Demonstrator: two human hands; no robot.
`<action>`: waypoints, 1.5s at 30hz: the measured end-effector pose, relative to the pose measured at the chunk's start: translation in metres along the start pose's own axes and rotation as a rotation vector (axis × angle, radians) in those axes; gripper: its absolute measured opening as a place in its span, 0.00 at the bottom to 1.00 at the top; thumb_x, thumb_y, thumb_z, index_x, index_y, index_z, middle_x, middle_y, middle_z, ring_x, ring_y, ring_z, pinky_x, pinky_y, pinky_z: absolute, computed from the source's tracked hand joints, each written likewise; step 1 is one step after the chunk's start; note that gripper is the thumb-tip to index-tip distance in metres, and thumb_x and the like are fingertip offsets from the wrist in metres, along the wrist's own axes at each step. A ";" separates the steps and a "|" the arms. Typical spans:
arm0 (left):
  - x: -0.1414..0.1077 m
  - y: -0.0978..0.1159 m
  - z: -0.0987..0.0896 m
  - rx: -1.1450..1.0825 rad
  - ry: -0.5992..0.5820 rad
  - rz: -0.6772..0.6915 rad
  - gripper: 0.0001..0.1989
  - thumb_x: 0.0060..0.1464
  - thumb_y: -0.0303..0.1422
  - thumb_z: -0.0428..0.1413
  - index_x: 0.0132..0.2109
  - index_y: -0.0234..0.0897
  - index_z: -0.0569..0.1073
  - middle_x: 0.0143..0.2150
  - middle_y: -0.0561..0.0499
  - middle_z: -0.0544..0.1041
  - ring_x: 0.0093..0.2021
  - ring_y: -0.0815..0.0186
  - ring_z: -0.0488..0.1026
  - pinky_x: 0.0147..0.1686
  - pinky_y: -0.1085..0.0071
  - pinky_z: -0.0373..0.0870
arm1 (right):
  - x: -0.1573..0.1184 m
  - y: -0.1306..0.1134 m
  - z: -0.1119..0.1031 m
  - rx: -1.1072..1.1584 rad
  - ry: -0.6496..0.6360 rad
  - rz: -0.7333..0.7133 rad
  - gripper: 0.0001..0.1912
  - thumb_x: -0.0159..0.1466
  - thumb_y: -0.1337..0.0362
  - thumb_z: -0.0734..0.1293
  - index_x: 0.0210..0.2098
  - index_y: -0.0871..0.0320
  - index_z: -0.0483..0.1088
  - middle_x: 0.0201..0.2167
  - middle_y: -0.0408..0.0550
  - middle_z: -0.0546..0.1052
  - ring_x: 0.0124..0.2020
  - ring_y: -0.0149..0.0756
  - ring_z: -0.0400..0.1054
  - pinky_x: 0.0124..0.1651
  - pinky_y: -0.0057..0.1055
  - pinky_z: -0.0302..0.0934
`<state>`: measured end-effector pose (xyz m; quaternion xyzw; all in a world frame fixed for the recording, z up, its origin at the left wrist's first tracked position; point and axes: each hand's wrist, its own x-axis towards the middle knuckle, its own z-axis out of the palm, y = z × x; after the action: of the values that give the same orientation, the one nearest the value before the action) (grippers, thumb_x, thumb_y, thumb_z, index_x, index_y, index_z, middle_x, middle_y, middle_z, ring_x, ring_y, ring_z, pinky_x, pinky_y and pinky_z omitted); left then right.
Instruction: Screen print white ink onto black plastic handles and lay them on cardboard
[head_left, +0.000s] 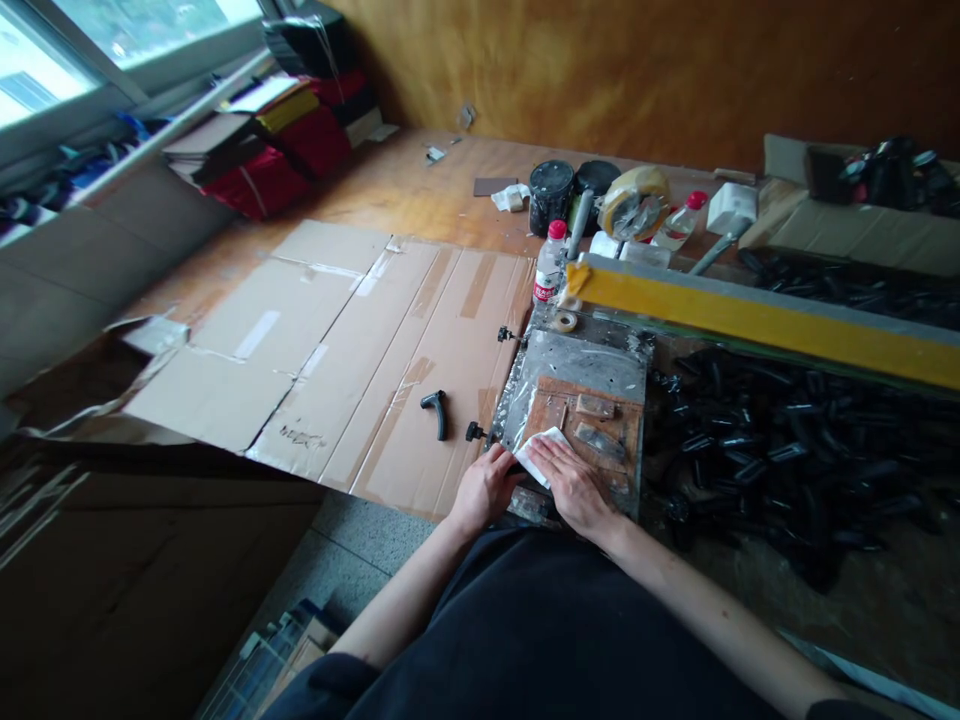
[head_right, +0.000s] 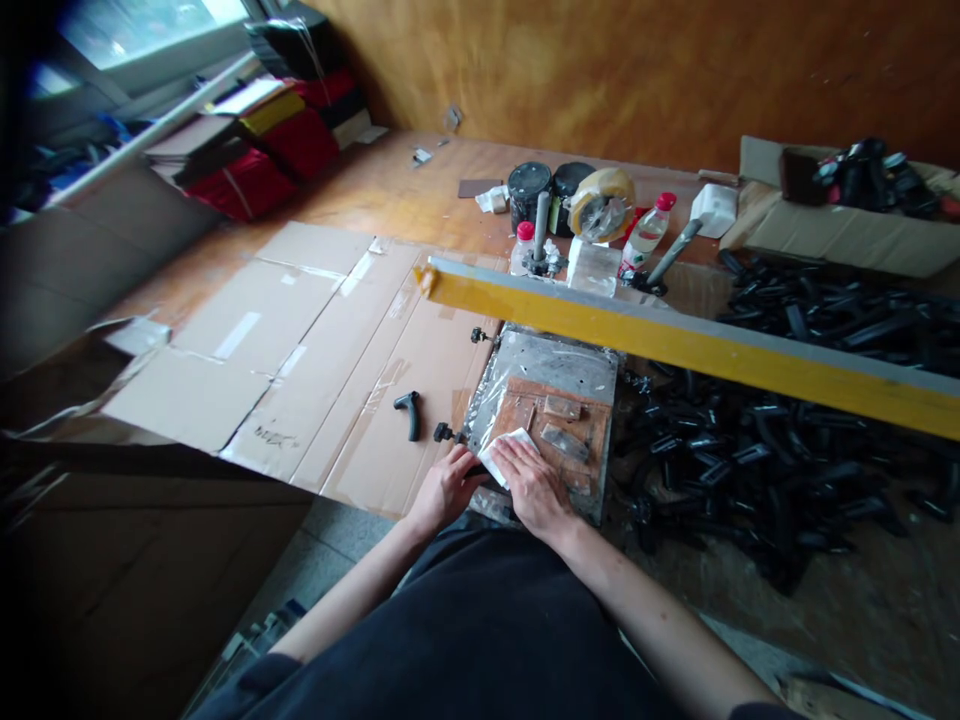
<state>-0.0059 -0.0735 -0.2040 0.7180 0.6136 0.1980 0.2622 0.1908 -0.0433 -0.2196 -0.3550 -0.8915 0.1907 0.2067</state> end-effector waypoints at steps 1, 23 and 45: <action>0.000 0.001 -0.001 -0.002 -0.004 -0.003 0.04 0.59 0.33 0.53 0.40 0.41 0.72 0.39 0.48 0.72 0.39 0.65 0.73 0.40 0.71 0.70 | -0.005 -0.001 -0.003 0.001 -0.004 -0.004 0.30 0.65 0.75 0.52 0.65 0.57 0.57 0.64 0.51 0.63 0.65 0.40 0.56 0.66 0.47 0.54; 0.041 -0.030 -0.029 0.077 0.276 -0.235 0.10 0.58 0.41 0.54 0.39 0.40 0.72 0.38 0.49 0.74 0.38 0.64 0.73 0.39 0.70 0.68 | -0.009 -0.008 -0.064 0.906 0.149 0.724 0.20 0.62 0.52 0.64 0.48 0.57 0.75 0.41 0.51 0.80 0.44 0.46 0.75 0.48 0.42 0.68; 0.039 -0.091 -0.052 0.163 0.445 -0.678 0.11 0.57 0.41 0.52 0.42 0.40 0.72 0.41 0.47 0.77 0.43 0.60 0.75 0.43 0.66 0.68 | 0.016 0.005 -0.051 1.090 0.429 0.835 0.25 0.55 0.51 0.71 0.46 0.61 0.73 0.40 0.52 0.80 0.44 0.48 0.74 0.49 0.43 0.68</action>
<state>-0.1018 -0.0181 -0.2213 0.4335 0.8706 0.2017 0.1157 0.2086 -0.0187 -0.1749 -0.5423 -0.3992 0.5978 0.4349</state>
